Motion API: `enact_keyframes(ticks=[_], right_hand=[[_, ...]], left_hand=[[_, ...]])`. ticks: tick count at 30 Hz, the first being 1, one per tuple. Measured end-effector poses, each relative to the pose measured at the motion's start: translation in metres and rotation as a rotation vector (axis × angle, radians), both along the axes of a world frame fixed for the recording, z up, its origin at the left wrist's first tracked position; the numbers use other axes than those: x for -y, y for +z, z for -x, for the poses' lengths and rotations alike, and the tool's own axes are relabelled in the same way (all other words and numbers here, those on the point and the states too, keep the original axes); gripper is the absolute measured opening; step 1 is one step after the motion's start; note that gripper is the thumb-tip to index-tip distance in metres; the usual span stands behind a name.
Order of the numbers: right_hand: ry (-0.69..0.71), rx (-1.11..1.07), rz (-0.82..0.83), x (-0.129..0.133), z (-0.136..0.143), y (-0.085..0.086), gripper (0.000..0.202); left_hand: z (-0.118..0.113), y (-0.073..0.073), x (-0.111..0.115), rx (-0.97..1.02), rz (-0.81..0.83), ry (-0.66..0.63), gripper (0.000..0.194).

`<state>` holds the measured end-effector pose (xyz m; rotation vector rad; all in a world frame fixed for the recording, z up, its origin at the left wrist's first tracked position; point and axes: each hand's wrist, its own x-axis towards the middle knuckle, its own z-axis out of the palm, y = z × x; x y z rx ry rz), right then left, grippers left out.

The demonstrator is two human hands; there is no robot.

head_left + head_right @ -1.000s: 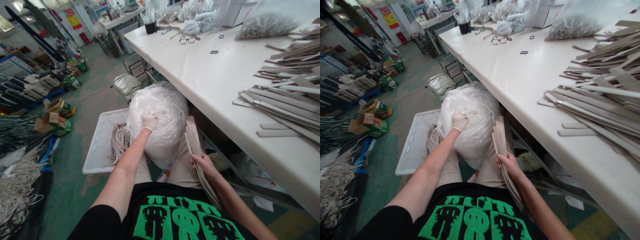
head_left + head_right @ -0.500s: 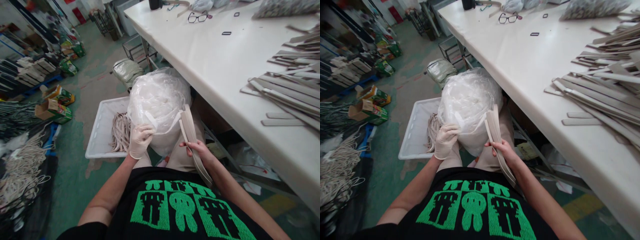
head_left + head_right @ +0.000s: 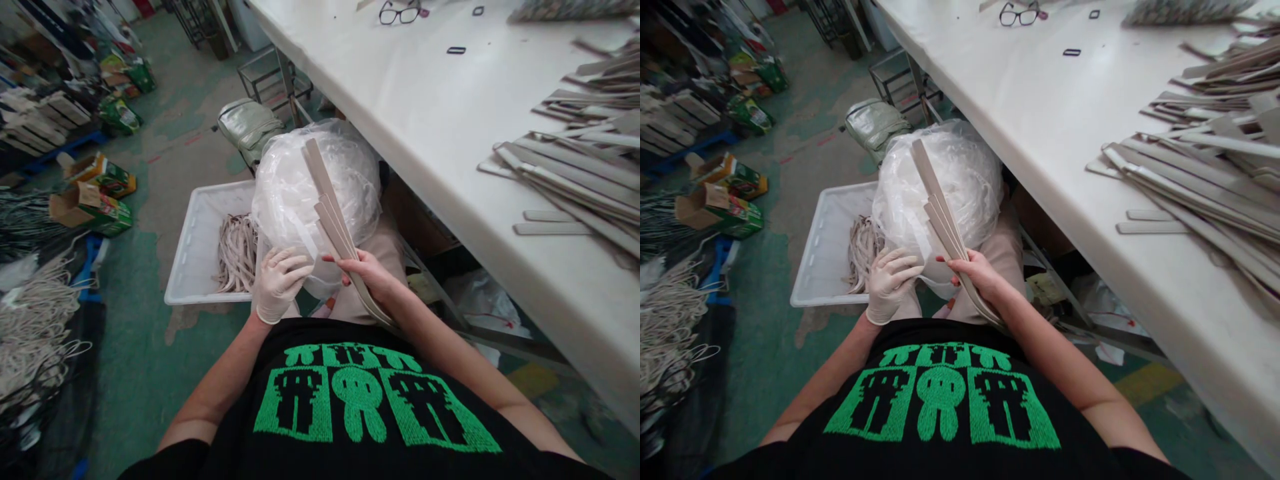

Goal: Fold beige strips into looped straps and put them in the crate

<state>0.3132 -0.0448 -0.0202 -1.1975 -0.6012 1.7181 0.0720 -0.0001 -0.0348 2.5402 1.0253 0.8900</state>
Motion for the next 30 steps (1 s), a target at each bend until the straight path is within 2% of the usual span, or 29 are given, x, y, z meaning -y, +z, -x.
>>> enact_keyframes(ticks=[3, 5, 8, 13, 17, 21, 24, 27, 30], right_hand=[[0.034, -0.105, 0.049, -0.015, 0.012, -0.015, 0.029], [0.052, -0.171, 0.046, -0.023, 0.016, -0.018, 0.027], [0.074, -0.174, 0.005, -0.031, 0.017, -0.013, 0.029], [0.012, 0.006, -0.109, -0.037, 0.017, 0.005, 0.030], [0.019, 0.090, -0.206, -0.037, 0.021, 0.020, 0.030], [0.088, 0.151, -0.273, -0.037, 0.030, 0.030, 0.028], [0.108, 0.179, -0.294, -0.041, 0.034, 0.033, 0.024], [0.030, 0.247, -0.295, -0.049, 0.031, 0.038, 0.024], [-0.050, 0.313, -0.304, -0.058, 0.025, 0.044, 0.025]], left_hand=[[0.000, -0.002, 0.006, 0.024, 0.008, 0.002, 0.022], [0.002, -0.003, 0.010, 0.026, 0.026, -0.028, 0.023], [0.007, -0.007, 0.012, 0.042, 0.067, -0.061, 0.024], [0.011, -0.016, 0.010, 0.153, 0.199, -0.045, 0.020], [0.008, -0.012, 0.006, 0.339, 0.386, 0.034, 0.030], [-0.011, 0.000, -0.002, 0.450, 0.632, 0.087, 0.044], [-0.030, 0.005, -0.006, 0.429, 0.805, 0.126, 0.031], [-0.039, 0.002, -0.007, 0.467, 0.926, 0.092, 0.023], [-0.038, -0.003, -0.003, 0.503, 1.051, 0.038, 0.029]])
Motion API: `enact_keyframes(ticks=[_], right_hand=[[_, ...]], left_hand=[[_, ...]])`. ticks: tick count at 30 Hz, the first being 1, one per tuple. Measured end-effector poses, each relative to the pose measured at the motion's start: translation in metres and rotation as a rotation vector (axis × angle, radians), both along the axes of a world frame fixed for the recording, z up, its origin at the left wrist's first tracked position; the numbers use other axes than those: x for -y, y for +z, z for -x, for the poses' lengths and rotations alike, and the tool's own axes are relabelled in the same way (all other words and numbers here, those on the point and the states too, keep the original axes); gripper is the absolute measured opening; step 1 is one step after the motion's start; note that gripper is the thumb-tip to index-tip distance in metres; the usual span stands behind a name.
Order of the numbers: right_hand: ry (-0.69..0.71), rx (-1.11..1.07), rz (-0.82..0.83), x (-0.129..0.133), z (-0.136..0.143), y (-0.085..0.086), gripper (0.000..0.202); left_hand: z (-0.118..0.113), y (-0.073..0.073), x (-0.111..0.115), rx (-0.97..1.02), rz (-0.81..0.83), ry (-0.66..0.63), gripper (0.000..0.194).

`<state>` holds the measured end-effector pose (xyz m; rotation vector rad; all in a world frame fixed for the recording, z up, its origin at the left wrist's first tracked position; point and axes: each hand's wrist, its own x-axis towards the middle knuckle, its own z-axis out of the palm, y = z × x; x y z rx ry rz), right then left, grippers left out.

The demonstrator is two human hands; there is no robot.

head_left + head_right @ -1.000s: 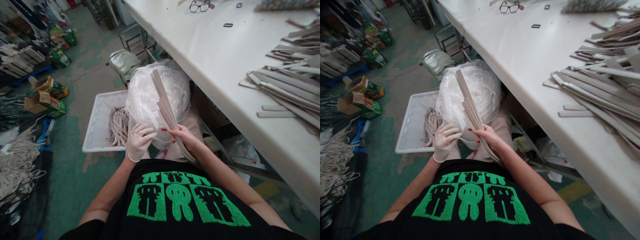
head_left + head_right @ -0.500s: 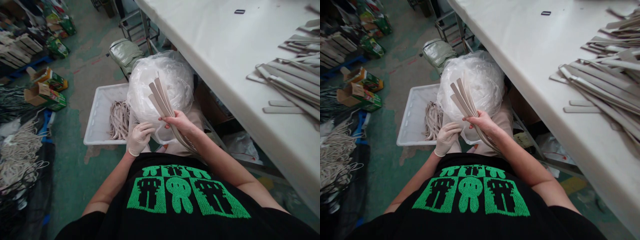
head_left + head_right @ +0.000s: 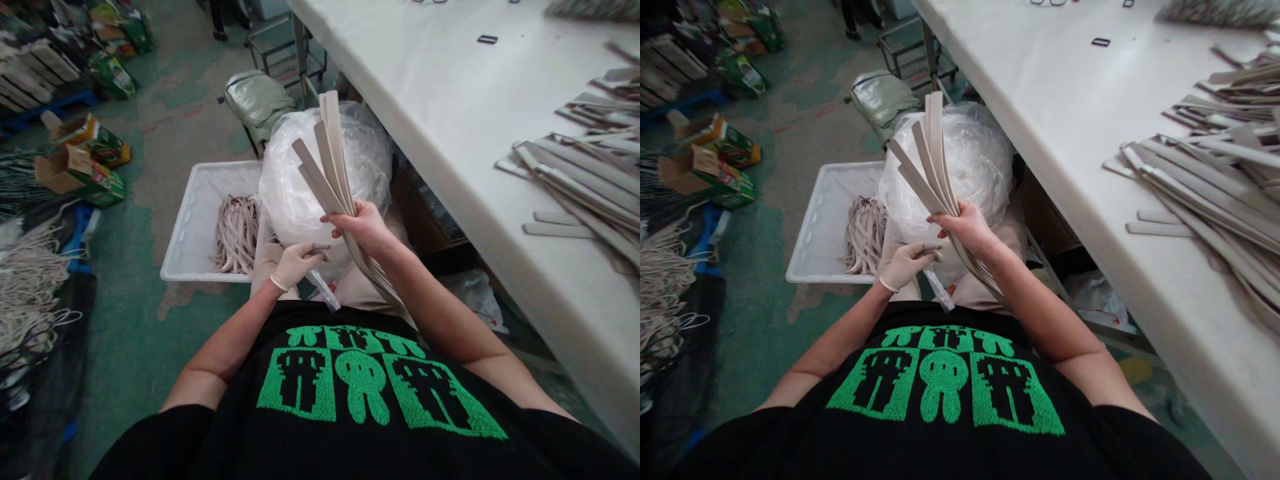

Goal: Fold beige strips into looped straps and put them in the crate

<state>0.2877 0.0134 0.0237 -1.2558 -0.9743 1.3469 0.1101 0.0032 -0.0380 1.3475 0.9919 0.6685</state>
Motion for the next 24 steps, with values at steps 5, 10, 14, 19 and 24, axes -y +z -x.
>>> enact_keyframes(ticks=[5, 10, 14, 19, 24], right_hand=[[-0.077, 0.034, -0.046, -0.014, -0.007, 0.003, 0.023], [-0.170, 0.111, -0.086, -0.026, -0.014, -0.003, 0.018], [-0.191, 0.174, -0.136, -0.035, -0.023, -0.006, 0.013], [-0.202, 0.201, -0.181, -0.044, -0.029, -0.006, 0.012], [-0.193, 0.178, -0.171, -0.045, -0.020, -0.008, 0.012]], left_hand=[[0.014, -0.006, 0.009, 0.040, 0.108, -0.061, 0.033], [0.037, -0.013, 0.015, 0.096, 0.180, -0.031, 0.037], [0.057, -0.021, 0.017, 0.145, 0.243, -0.068, 0.044], [0.075, -0.028, 0.022, 0.095, 0.258, -0.119, 0.038], [0.076, -0.029, 0.023, -0.083, 0.226, -0.297, 0.027]])
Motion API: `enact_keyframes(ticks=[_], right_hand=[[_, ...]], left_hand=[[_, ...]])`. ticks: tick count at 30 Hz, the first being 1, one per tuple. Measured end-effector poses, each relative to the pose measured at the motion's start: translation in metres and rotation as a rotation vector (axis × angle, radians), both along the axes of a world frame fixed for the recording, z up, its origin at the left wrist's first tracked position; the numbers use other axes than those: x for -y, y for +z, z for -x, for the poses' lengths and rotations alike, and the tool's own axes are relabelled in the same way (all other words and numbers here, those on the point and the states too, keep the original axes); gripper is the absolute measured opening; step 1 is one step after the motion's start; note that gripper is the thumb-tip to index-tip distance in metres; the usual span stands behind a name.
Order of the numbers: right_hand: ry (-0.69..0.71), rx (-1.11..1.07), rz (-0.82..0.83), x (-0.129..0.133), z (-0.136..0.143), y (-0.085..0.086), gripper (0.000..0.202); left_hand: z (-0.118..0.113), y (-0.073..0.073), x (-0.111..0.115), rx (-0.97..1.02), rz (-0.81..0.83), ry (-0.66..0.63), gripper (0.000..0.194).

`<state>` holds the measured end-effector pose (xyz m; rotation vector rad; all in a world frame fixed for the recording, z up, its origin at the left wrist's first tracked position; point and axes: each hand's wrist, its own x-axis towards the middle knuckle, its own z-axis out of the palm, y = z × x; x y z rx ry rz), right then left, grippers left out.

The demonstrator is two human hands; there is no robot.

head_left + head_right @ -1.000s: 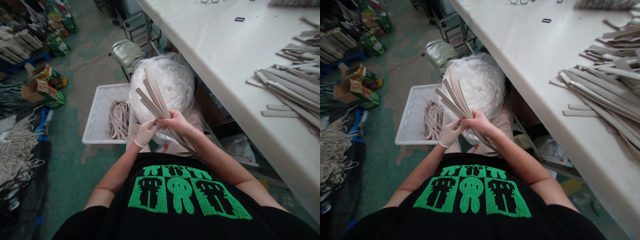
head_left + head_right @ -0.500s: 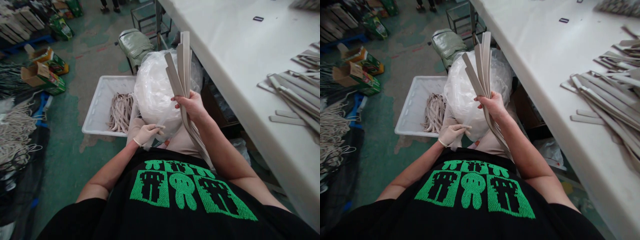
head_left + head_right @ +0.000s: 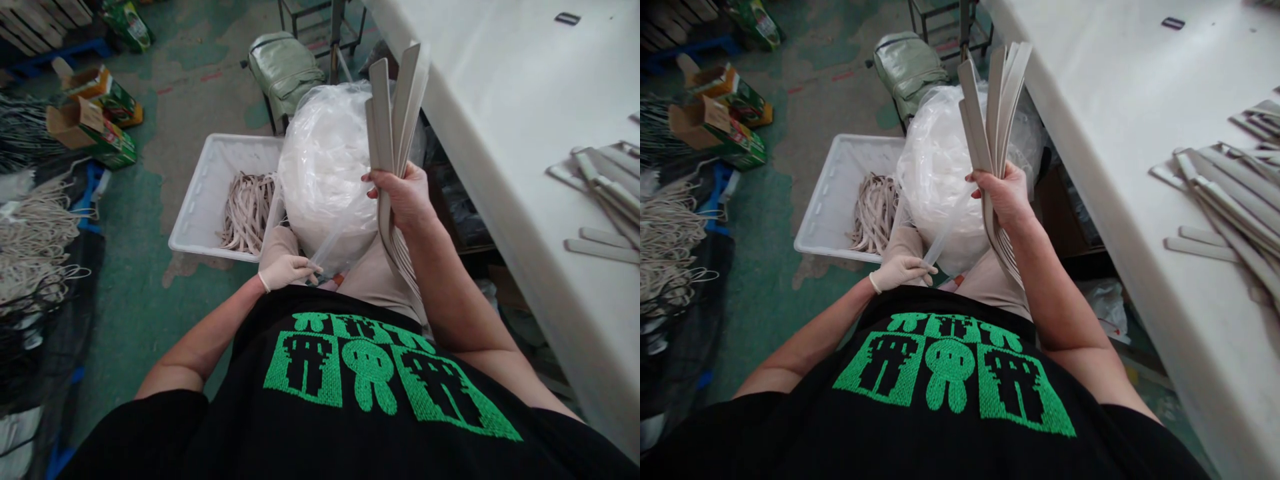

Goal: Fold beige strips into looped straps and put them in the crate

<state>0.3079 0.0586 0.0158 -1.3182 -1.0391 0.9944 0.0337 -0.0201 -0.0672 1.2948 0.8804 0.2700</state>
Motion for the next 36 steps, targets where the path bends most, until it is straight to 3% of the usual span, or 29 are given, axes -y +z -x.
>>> enact_keyframes(ticks=[5, 7, 9, 12, 14, 15, 17, 19, 23, 27, 31, 36], right_hand=[[0.005, -0.037, 0.086, 0.004, 0.015, -0.007, 0.017], [0.009, -0.028, 0.116, 0.011, 0.019, -0.011, 0.020], [0.034, -0.016, 0.140, 0.022, 0.022, -0.014, 0.024], [0.118, -0.012, 0.195, 0.043, 0.025, -0.020, 0.031], [0.160, -0.013, 0.238, 0.058, 0.027, -0.024, 0.032], [0.185, -0.015, 0.257, 0.065, 0.029, -0.026, 0.032], [0.260, -0.019, 0.291, 0.077, 0.035, -0.029, 0.031], [0.345, -0.027, 0.329, 0.087, 0.043, -0.031, 0.030], [0.444, -0.048, 0.413, 0.105, 0.058, -0.032, 0.030], [0.506, -0.029, 0.441, 0.118, 0.062, -0.034, 0.030], [0.518, 0.008, 0.473, 0.126, 0.061, -0.032, 0.028], [0.584, 0.089, 0.461, 0.130, 0.067, -0.031, 0.023]], left_hand=[[-0.001, 0.009, -0.008, -0.285, -0.085, -0.211, 0.014], [0.018, 0.019, -0.018, -0.230, 0.004, -0.123, 0.013], [0.055, 0.035, -0.031, -0.092, 0.076, 0.215, 0.015], [0.135, 0.061, -0.047, 0.282, 0.044, 1.088, 0.021], [0.182, 0.073, -0.046, 0.520, -0.003, 1.564, 0.031], [0.199, 0.075, -0.042, 0.577, 0.003, 1.721, 0.033], [0.209, 0.068, -0.027, 0.609, 0.074, 1.861, 0.033], [0.188, 0.050, -0.010, 0.573, 0.231, 1.831, 0.035], [0.101, 0.009, 0.014, 0.509, 0.561, 1.547, 0.034], [0.037, -0.004, 0.018, 0.553, 0.669, 1.371, 0.028], [0.018, -0.001, 0.019, 0.539, 0.654, 1.279, 0.017], [0.010, 0.002, 0.021, 0.494, 0.620, 1.325, 0.016]])
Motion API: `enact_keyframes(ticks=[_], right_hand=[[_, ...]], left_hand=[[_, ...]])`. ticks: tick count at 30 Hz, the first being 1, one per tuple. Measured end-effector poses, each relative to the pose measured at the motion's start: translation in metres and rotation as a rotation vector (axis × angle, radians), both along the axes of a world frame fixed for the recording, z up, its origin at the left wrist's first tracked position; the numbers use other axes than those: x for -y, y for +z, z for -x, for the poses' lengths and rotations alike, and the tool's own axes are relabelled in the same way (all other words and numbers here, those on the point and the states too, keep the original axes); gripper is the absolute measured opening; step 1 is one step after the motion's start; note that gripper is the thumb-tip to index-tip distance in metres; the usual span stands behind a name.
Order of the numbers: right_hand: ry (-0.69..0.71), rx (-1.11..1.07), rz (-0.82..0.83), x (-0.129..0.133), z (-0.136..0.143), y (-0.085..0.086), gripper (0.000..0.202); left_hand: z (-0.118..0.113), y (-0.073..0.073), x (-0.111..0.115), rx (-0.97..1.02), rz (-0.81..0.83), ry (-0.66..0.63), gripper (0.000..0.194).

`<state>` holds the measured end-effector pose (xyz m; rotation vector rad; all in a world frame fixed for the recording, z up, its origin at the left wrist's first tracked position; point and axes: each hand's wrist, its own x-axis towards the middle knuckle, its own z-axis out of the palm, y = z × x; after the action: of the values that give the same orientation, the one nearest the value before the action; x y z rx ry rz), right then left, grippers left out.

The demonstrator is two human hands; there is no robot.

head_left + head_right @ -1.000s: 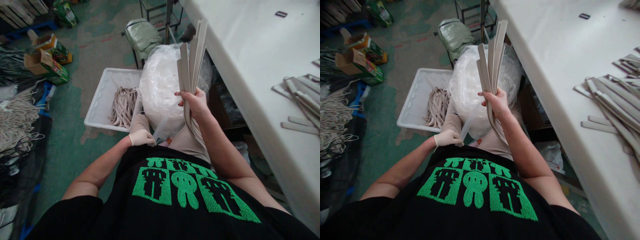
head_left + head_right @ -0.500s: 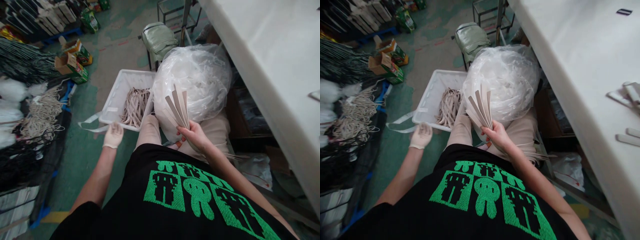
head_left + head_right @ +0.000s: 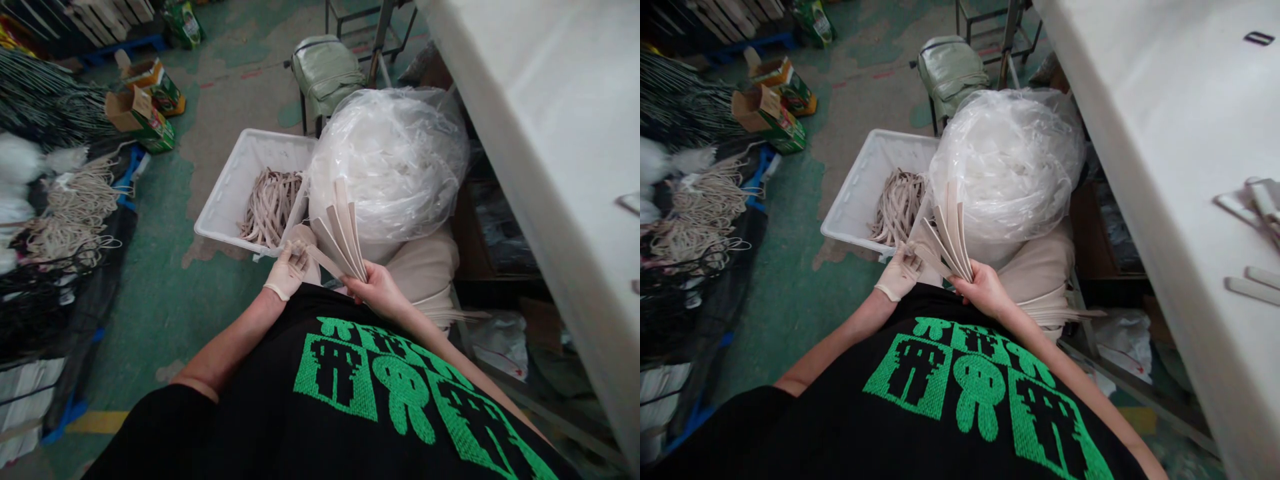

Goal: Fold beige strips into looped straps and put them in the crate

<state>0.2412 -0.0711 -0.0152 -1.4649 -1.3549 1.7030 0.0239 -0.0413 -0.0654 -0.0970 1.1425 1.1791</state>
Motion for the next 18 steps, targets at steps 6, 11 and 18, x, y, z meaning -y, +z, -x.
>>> enact_keyframes(ticks=[6, 11, 18], right_hand=[[0.092, 0.179, -0.135, -0.006, 0.005, -0.007, 0.016], [0.146, 0.331, -0.250, -0.009, 0.009, -0.008, 0.013], [0.173, 0.472, -0.264, -0.009, 0.009, -0.008, 0.011]], left_hand=[[-0.003, 0.002, 0.002, -0.014, -0.046, 0.027, 0.013], [-0.007, -0.003, 0.003, -0.070, -0.150, 0.001, 0.020], [-0.008, -0.008, 0.006, -0.111, -0.188, -0.032, 0.027]])
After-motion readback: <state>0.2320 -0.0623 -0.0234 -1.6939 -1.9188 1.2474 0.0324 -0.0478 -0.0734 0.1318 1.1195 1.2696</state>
